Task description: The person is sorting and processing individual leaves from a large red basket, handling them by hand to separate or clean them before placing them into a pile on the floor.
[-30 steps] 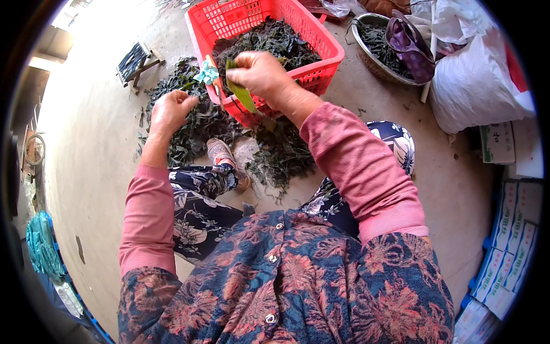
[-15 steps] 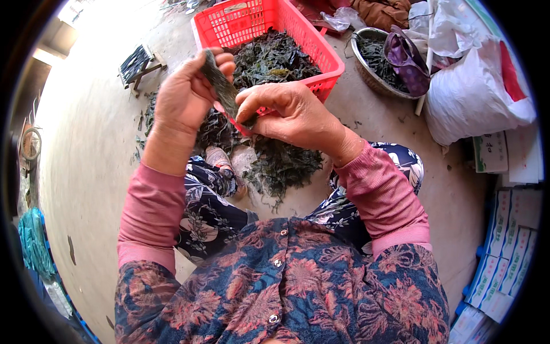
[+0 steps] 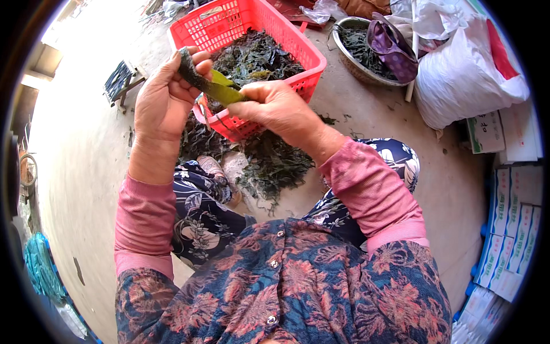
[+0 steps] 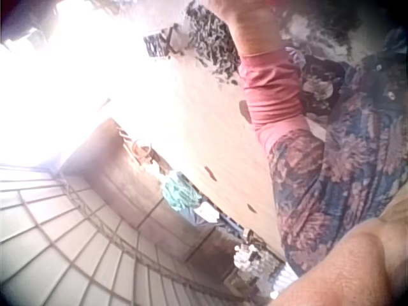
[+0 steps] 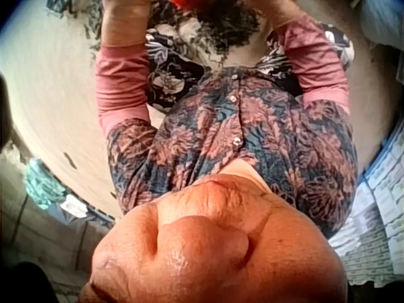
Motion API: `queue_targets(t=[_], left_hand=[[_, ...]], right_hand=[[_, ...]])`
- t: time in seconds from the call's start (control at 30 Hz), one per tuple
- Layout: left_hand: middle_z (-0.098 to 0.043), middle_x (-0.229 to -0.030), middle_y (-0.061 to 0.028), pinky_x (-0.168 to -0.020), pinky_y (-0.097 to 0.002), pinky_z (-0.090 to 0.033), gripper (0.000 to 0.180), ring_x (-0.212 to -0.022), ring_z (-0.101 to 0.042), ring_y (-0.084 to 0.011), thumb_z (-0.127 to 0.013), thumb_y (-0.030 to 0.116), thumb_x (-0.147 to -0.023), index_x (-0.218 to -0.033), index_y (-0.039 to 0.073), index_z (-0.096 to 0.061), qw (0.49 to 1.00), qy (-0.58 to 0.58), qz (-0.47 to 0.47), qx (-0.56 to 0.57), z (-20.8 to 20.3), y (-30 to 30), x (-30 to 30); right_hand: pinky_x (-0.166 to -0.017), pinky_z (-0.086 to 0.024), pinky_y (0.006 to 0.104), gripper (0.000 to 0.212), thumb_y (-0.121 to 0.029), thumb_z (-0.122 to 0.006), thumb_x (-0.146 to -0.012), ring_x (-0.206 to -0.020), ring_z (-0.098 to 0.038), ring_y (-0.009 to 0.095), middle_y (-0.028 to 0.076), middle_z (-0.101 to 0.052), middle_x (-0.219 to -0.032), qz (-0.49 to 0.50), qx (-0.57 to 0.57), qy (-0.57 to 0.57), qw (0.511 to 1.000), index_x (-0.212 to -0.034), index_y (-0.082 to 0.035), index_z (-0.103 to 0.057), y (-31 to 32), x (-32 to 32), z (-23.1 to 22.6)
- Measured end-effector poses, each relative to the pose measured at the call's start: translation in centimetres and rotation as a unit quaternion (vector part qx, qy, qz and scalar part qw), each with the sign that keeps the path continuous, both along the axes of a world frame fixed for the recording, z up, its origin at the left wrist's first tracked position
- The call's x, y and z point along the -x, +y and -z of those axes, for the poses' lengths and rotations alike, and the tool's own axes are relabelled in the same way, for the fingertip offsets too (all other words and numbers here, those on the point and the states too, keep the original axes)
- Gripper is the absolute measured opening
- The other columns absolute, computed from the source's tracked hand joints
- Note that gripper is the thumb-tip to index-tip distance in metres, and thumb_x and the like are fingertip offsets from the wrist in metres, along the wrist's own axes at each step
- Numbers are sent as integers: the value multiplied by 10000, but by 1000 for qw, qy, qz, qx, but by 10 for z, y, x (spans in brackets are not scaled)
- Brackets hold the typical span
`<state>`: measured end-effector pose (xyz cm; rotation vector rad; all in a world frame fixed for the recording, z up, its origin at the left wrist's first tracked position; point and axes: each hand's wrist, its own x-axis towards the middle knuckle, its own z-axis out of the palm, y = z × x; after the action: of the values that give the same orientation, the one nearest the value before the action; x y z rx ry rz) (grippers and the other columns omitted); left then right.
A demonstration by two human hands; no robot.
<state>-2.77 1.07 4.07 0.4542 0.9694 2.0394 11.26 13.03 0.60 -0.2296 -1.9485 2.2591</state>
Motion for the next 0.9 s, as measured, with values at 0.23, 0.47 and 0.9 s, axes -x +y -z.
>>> queue_targets(t=[0.23, 0.47, 0.9], left_hand=[[-578, -632, -78, -511, -219, -470, 111, -479, -536, -120, -491, 124, -862, -859, 17, -520, 988, 85, 78, 101, 7, -5, 2], [-586, -697, -15, -455, -167, -437, 196, -548, -560, -78, -572, 114, -802, -971, 18, -550, 939, 194, 215, 186, -1, -9, -15], [-550, -689, 4, -482, -191, -392, 90, -572, -483, -70, -617, 68, -716, -775, 20, -569, 761, 571, -199, 235, 19, -6, -27]], right_hand=[[-625, -418, 177, 138, -84, -585, -806, -682, -512, 37, -3, -602, -813, 100, 94, 114, 984, -918, -8, -612, 14, 4, 3], [-584, -426, 190, 205, -155, -596, -817, -644, -496, 30, -16, -592, -766, 92, -13, 69, 993, -954, -3, -614, 2, 6, -10], [-512, -387, 186, 195, -179, -555, -845, -617, -461, 20, -36, -556, -718, 46, 8, 56, 997, -854, 12, -593, -6, 4, -4]])
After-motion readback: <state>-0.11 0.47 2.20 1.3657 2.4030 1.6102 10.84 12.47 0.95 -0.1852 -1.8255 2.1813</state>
